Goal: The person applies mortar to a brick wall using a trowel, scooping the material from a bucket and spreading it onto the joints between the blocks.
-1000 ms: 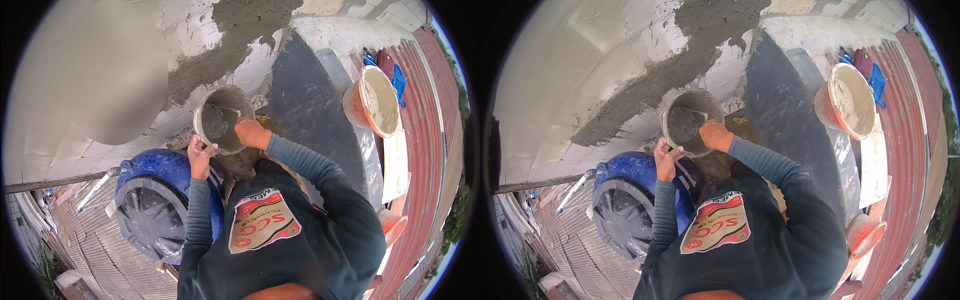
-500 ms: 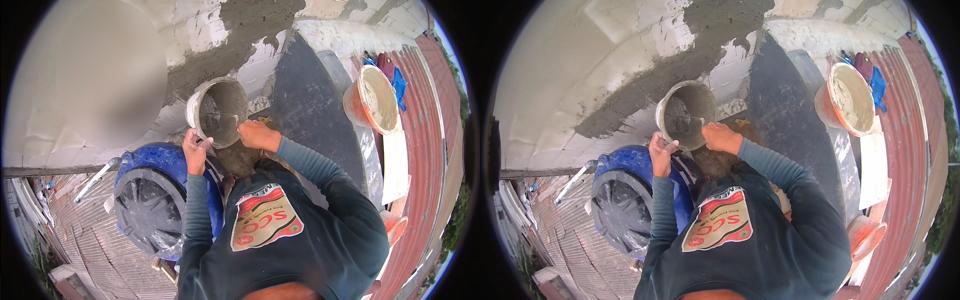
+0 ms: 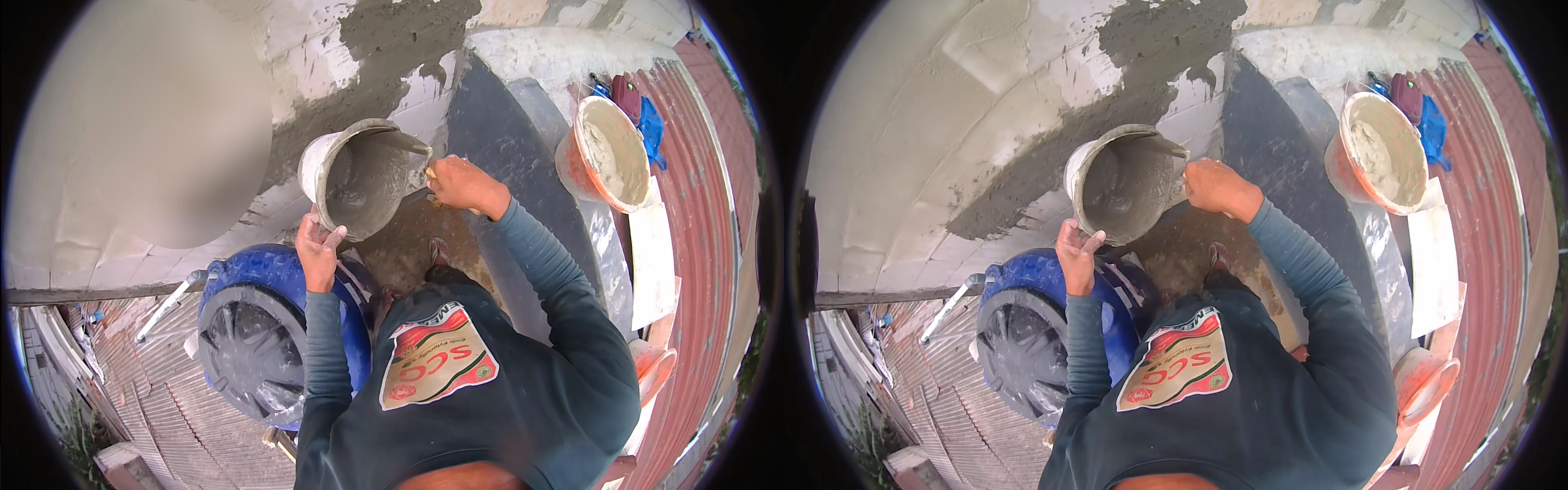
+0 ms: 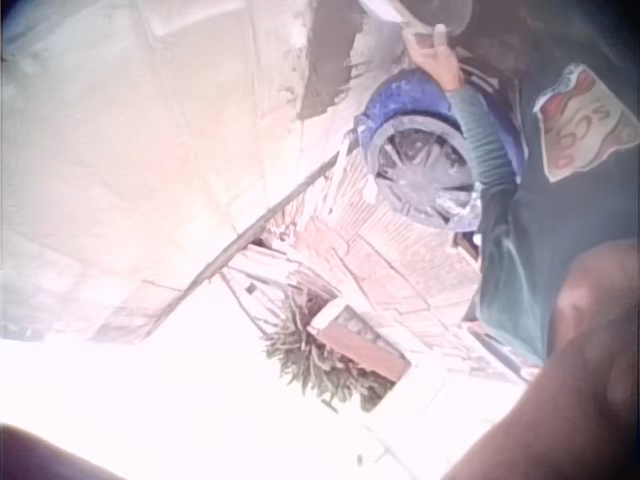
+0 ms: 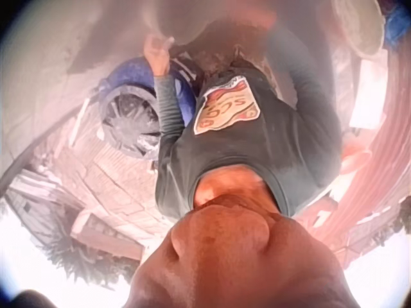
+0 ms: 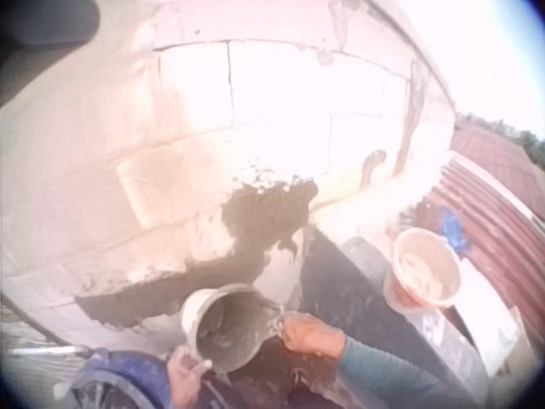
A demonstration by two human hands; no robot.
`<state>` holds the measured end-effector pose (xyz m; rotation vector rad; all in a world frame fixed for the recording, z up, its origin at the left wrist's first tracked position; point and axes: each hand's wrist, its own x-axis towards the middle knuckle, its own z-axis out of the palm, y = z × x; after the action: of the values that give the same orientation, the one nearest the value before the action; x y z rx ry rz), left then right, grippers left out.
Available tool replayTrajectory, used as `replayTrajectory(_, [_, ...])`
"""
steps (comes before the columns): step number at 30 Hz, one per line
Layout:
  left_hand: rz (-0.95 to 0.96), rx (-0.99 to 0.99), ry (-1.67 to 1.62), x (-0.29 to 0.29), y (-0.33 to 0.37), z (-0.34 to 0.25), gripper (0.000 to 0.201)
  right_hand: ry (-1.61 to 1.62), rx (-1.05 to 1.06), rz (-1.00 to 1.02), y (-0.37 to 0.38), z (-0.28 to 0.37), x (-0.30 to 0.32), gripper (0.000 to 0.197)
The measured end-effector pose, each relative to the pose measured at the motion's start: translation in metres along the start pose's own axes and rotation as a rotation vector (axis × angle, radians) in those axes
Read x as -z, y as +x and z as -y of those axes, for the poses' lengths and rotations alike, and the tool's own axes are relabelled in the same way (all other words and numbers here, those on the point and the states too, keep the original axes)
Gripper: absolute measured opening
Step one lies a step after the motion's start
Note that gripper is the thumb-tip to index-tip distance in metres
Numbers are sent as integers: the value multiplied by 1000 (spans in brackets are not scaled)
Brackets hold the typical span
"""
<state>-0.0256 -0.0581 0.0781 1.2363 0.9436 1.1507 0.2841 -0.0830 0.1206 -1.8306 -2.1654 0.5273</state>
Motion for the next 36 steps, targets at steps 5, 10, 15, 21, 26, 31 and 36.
replayTrajectory(5, [65, -17, -38, -13, 5, 18, 38, 941, -370, 359, 1, 9, -41, 28])
replayTrajectory(10, [93, 10, -47, -18, 4, 16, 36, 622, -254, 196, 9, 6, -19, 33])
replayTrajectory(15, [164, -6, -34, -19, 2, -4, 33, 816, -332, 307, 7, -38, -2, 26])
replayTrajectory(21, [260, 3, -6, -7, 5, -27, 31, 1530, -333, 469, -16, -54, -38, 32])
replayTrajectory(26, [227, -67, 4, -5, 12, -13, 32, 1904, -275, 499, -23, -16, -69, 37])
replayTrajectory(31, [92, 82, -164, -6, 14, -1, 30, 1940, -317, 369, -23, 9, -61, 36])
replayTrajectory(36, [29, 197, -343, -3, 18, 28, 29, 1760, -351, 221, -23, 29, -55, 32])
